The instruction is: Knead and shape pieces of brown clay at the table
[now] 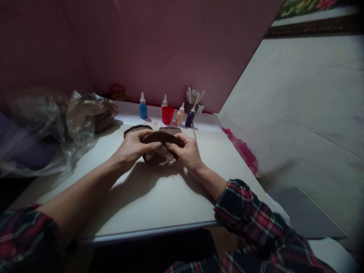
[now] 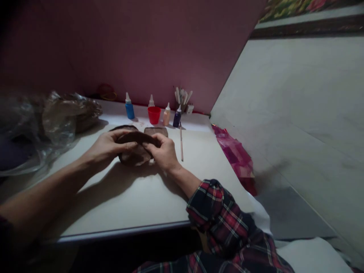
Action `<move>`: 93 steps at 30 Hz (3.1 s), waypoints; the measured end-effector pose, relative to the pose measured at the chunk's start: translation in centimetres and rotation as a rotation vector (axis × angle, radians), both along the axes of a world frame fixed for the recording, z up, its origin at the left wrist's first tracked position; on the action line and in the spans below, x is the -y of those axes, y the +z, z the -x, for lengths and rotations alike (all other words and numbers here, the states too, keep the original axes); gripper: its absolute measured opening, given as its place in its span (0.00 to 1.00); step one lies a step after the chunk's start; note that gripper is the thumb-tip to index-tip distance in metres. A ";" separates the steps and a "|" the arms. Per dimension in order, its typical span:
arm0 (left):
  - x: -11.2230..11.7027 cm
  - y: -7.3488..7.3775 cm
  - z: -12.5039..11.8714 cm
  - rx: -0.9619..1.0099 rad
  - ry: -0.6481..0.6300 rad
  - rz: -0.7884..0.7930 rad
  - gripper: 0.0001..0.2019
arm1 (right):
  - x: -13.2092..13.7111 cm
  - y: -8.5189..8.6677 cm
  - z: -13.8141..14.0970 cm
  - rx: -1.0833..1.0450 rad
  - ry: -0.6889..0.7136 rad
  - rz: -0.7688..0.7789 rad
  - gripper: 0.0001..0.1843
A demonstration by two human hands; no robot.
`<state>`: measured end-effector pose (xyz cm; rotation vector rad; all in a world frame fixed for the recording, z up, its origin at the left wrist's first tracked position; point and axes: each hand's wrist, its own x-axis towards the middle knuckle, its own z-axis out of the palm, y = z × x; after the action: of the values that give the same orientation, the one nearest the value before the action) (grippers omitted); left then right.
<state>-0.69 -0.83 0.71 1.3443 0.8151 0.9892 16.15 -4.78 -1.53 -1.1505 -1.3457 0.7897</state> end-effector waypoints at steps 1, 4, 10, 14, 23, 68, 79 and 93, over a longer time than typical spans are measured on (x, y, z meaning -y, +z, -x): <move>0.0 -0.1 0.0 -0.021 0.007 0.005 0.21 | 0.0 -0.1 -0.1 0.007 0.026 -0.018 0.07; 0.2 -0.4 0.0 -0.024 0.026 -0.010 0.20 | 0.0 -0.3 -0.1 0.027 0.058 -0.098 0.08; 1.2 -0.4 -0.4 0.006 0.085 -0.079 0.12 | -0.2 -0.9 -0.2 0.064 0.113 -0.162 0.17; 1.4 -0.5 -0.5 0.003 0.049 -0.155 0.09 | -0.7 -1.3 -0.6 0.086 0.110 -0.136 0.17; 0.8 0.0 -0.3 -0.073 0.096 -0.126 0.11 | 0.1 0.3 -0.4 0.077 0.043 -0.111 0.06; 0.5 -0.4 0.1 0.117 -0.081 0.173 0.23 | 0.3 0.3 0.3 -0.101 0.093 0.017 0.15; 0.1 -1.5 -0.1 0.017 -0.048 0.090 0.19 | -0.2 -0.3 0.1 0.028 0.027 0.022 0.13; 0.5 -0.7 -0.4 0.008 -0.032 0.044 0.11 | 0.1 0.2 0.0 -0.031 0.065 0.021 0.12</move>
<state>-0.33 -1.33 0.05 1.3109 0.8027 0.9465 16.11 -4.92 -1.35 -1.1113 -1.3575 0.8678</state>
